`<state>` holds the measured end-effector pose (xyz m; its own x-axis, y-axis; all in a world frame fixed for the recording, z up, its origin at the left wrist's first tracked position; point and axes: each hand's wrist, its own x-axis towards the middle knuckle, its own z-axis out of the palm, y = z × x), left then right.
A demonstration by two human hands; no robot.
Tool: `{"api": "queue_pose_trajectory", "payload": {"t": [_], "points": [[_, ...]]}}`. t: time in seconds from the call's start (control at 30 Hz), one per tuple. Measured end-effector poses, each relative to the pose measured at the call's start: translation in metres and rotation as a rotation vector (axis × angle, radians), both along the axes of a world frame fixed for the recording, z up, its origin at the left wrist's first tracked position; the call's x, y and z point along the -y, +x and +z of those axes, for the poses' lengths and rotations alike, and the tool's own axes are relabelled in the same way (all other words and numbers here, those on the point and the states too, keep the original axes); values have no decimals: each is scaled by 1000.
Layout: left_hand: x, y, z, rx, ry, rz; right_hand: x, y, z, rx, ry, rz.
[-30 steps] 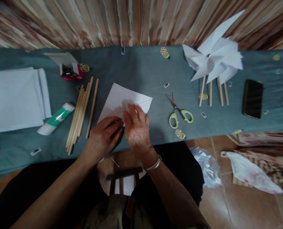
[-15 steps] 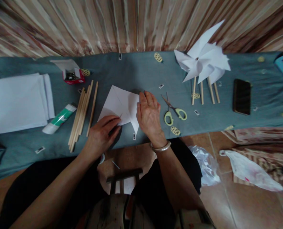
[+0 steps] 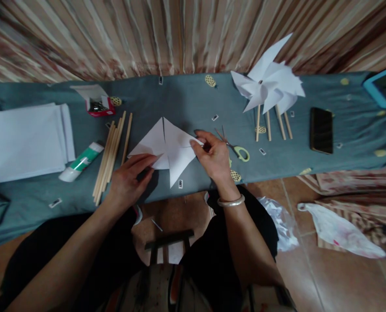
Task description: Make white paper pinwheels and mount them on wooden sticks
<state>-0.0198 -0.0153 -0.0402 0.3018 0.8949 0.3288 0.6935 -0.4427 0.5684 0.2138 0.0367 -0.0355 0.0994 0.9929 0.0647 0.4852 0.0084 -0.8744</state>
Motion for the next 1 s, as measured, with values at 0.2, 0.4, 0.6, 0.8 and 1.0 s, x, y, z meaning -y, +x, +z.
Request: {"api": "queue_pose_trajectory", "payload": {"t": [0.2, 0.4, 0.6, 0.8, 1.0], "points": [[-11, -5, 3, -33, 40, 3, 8, 12, -2, -189, -116, 24], [-3, 4, 11, 5, 133, -53, 32, 17, 4, -181, -224, 27], [13, 28, 10, -182, 144, -164, 41, 12, 5, -235, -264, 73], [10, 32, 11, -283, 131, -146, 46, 11, 11, -334, -355, 175], [12, 34, 8, -271, 166, -167, 48, 12, 12, -243, -350, 241]]}}
